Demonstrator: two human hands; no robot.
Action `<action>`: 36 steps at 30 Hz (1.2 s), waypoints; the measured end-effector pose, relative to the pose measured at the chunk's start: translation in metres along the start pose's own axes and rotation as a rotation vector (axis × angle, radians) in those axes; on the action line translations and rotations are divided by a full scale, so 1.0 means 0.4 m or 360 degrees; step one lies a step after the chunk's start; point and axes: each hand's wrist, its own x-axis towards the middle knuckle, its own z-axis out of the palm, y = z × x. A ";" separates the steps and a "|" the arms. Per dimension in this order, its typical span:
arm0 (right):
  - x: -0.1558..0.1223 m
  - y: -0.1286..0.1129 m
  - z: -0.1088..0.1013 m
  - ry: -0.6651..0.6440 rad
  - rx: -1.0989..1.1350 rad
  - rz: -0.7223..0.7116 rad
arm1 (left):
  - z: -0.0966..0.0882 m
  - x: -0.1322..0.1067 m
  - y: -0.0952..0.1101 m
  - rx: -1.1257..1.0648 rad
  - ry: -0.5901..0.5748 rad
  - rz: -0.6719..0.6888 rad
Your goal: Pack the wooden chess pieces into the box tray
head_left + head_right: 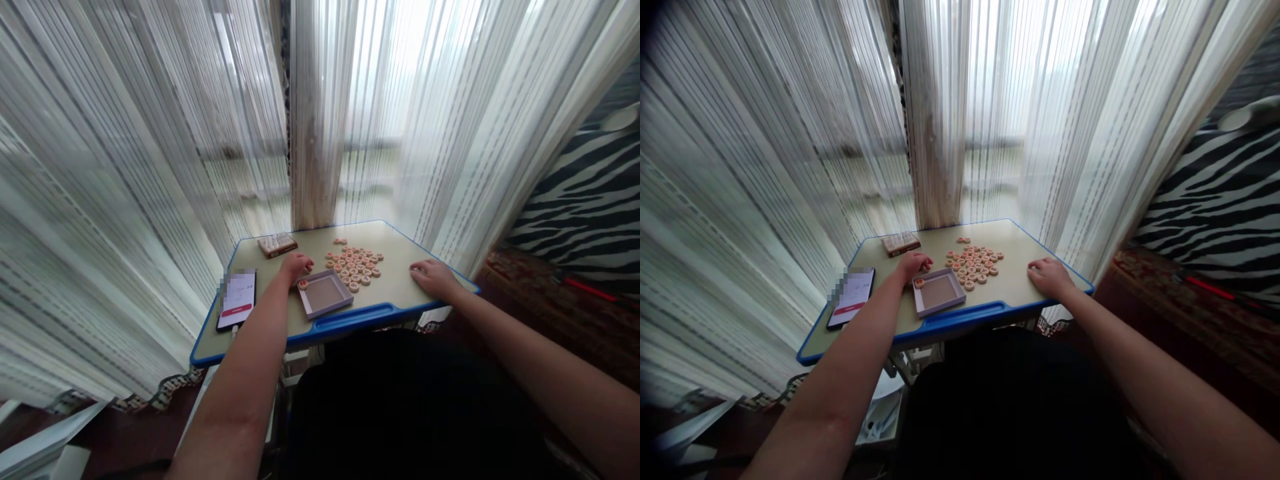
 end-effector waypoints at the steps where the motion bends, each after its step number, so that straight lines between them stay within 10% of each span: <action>1: -0.003 0.009 0.010 0.0000 -0.0035 0.0052 | 0.000 -0.003 0.005 -0.0046 -0.0042 -0.0010; 11: 0.016 0.007 0.036 -0.0033 -0.0177 0.0249 | -0.007 -0.021 0.019 -0.0296 -0.0260 0.0007; 36: 0.016 0.008 0.039 -0.0068 -0.0198 0.0169 | -0.011 -0.027 0.013 -0.0303 -0.0114 0.0030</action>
